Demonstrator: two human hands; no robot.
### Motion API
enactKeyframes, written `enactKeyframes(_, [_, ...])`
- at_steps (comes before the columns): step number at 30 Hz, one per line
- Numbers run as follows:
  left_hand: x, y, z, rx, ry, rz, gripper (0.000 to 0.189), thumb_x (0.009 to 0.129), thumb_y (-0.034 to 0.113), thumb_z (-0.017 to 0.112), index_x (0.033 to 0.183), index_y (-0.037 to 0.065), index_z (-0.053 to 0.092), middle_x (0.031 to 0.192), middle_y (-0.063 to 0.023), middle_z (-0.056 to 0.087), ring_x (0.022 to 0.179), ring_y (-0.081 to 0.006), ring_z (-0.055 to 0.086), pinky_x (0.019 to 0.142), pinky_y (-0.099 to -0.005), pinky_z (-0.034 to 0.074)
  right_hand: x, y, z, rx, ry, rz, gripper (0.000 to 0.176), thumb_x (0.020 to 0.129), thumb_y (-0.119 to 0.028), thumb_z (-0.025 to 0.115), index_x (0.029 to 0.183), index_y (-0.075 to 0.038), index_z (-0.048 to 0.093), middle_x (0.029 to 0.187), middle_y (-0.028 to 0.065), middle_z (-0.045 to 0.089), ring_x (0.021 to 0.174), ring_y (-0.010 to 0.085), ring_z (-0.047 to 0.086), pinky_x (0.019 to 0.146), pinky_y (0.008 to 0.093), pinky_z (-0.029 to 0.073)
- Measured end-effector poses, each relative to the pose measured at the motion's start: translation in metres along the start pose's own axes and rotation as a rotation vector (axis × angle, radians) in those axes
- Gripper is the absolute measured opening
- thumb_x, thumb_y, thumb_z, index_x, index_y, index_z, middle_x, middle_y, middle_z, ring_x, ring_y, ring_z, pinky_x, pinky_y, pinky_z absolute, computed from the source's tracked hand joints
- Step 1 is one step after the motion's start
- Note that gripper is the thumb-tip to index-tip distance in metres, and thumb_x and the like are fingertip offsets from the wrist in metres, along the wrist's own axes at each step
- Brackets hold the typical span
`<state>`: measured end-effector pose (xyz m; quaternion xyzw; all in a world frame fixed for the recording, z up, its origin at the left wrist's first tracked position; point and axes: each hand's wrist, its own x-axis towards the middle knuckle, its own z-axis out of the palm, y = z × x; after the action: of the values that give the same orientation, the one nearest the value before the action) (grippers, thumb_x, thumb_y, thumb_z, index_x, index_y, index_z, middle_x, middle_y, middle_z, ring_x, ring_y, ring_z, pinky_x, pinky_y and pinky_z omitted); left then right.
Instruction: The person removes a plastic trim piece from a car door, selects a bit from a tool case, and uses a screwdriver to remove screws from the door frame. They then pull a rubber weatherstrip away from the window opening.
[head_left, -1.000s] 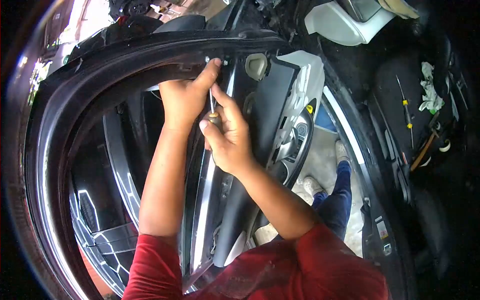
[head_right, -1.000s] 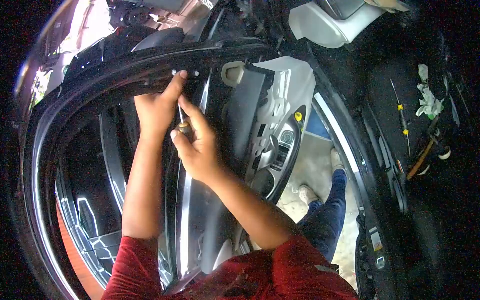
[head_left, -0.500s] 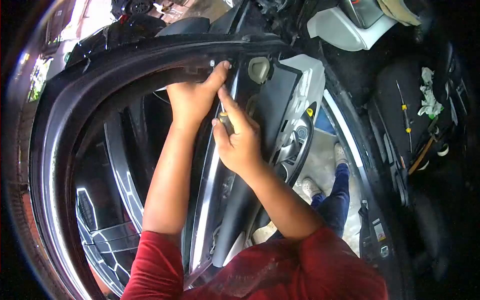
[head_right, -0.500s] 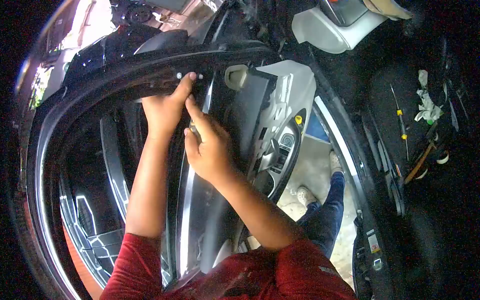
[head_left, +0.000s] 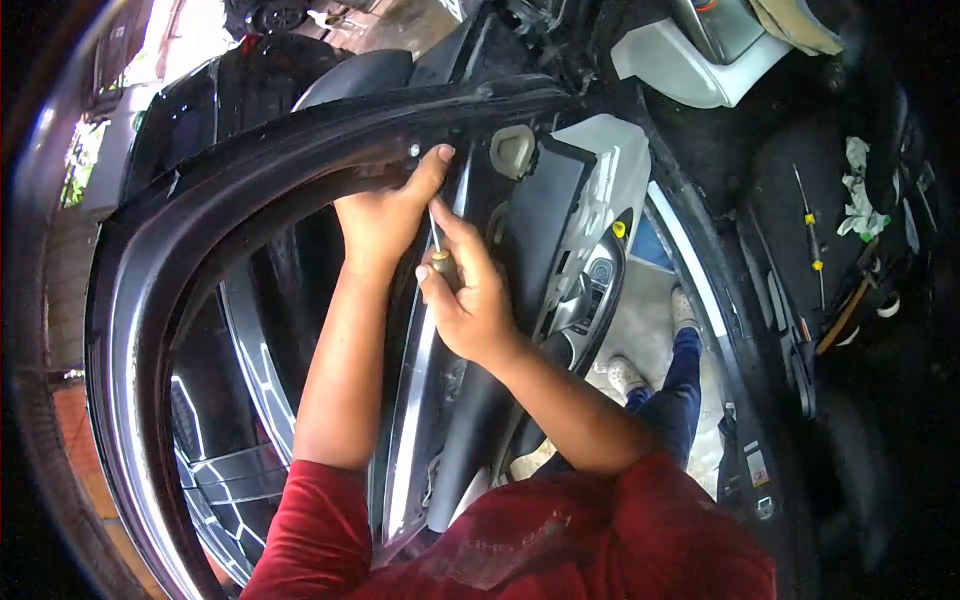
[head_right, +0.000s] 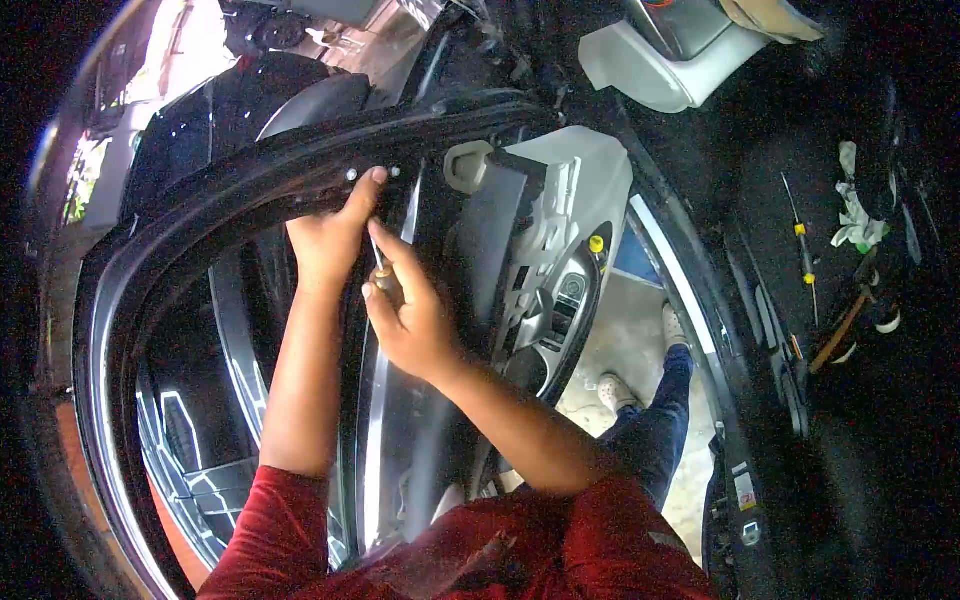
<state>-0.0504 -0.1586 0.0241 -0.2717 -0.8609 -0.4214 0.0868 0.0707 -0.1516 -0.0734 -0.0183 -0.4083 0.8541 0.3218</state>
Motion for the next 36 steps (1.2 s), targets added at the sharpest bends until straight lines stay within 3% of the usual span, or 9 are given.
enactKeyframes(2, [0.000,-0.005,-0.004,0.068,-0.056,0.041,0.035,0.086,0.008,0.094,0.113,-0.001,0.073,0.109,-0.0054,0.075,0.099,-0.0177,0.070,0.093,-0.0341,0.057,0.002,-0.002,0.002,-0.019,0.011,0.011,0.066,0.102,0.006,0.064,0.165,-0.001,0.044,0.101,-0.0014,0.057,0.082,0.0036,0.051,0.076,0.0214,0.048])
enactKeyframes(10, [0.000,0.004,-0.006,0.007,-0.079,0.014,0.030,0.088,0.010,0.093,0.108,0.000,0.073,0.105,-0.0042,0.075,0.096,-0.0163,0.069,0.089,-0.0334,0.056,0.006,0.001,0.005,-0.015,0.048,-0.024,0.058,0.101,0.001,0.067,0.158,0.002,0.053,0.123,0.0072,0.068,0.090,0.0111,0.060,0.087,0.0290,0.054])
enactKeyframes(16, [0.002,0.007,-0.001,-0.042,-0.046,0.052,0.031,0.086,0.009,0.094,0.104,-0.004,0.072,0.104,-0.0060,0.075,0.094,-0.0172,0.068,0.086,-0.0341,0.056,0.006,0.003,0.007,0.072,0.025,0.064,0.062,0.102,0.001,0.066,0.161,-0.002,0.049,0.105,0.0036,0.067,0.083,0.0097,0.062,0.081,0.0280,0.055])
enactKeyframes(18, [0.001,0.010,-0.002,-0.028,-0.051,0.026,0.030,0.086,0.008,0.093,0.103,-0.003,0.072,0.104,-0.0059,0.075,0.094,-0.0173,0.068,0.087,-0.0341,0.056,0.009,-0.015,-0.001,0.490,-0.072,0.263,0.072,0.103,0.003,0.063,0.169,-0.011,0.036,0.096,0.0039,0.064,0.071,0.0086,0.061,0.065,0.0242,0.050])
enactKeyframes(23, [0.003,0.008,-0.003,0.038,-0.060,0.100,0.030,0.088,0.013,0.092,0.109,0.000,0.076,0.105,-0.0054,0.077,0.097,-0.0172,0.070,0.090,-0.0333,0.056,0.008,-0.017,-0.007,0.691,-0.111,0.344,0.073,0.104,0.000,0.064,0.169,-0.018,0.036,0.094,0.0066,0.065,0.067,0.0111,0.062,0.063,0.0256,0.052])
enactKeyframes(27, [0.002,0.007,-0.003,-0.060,-0.055,0.069,0.032,0.088,0.014,0.092,0.111,-0.001,0.075,0.106,-0.0060,0.078,0.097,-0.0171,0.071,0.091,-0.0332,0.056,0.009,-0.003,0.000,0.554,-0.092,0.301,0.072,0.103,0.000,0.064,0.167,-0.018,0.037,0.095,0.0070,0.066,0.068,0.0113,0.062,0.063,0.0257,0.052])
enactKeyframes(30, [0.002,0.007,-0.004,0.065,-0.069,0.042,0.032,0.089,0.014,0.092,0.112,-0.001,0.075,0.107,-0.0063,0.077,0.098,-0.0172,0.071,0.092,-0.0337,0.057,0.011,0.002,0.009,0.236,-0.021,0.018,0.071,0.102,0.000,0.065,0.166,-0.018,0.039,0.096,0.0072,0.066,0.068,0.0112,0.062,0.063,0.0257,0.052])
enactKeyframes(32, [0.004,-0.001,-0.003,0.038,-0.014,0.092,0.032,0.084,0.014,0.095,0.100,-0.003,0.073,0.096,-0.0068,0.075,0.089,-0.0167,0.068,0.081,-0.0334,0.057,0.008,-0.013,0.000,0.512,-0.053,0.295,0.070,0.102,0.001,0.063,0.166,-0.017,0.039,0.096,0.0079,0.066,0.067,0.0124,0.063,0.063,0.0267,0.053])
enactKeyframes(36, [-0.002,-0.003,-0.014,0.027,-0.055,0.103,0.028,0.087,0.010,0.089,0.106,-0.002,0.073,0.098,-0.0064,0.074,0.089,-0.0163,0.068,0.081,-0.0345,0.057,0.012,-0.019,-0.011,0.714,-0.097,0.357,0.072,0.102,-0.002,0.065,0.168,-0.014,0.038,0.091,0.0056,0.065,0.063,0.0116,0.061,0.059,0.0266,0.052])
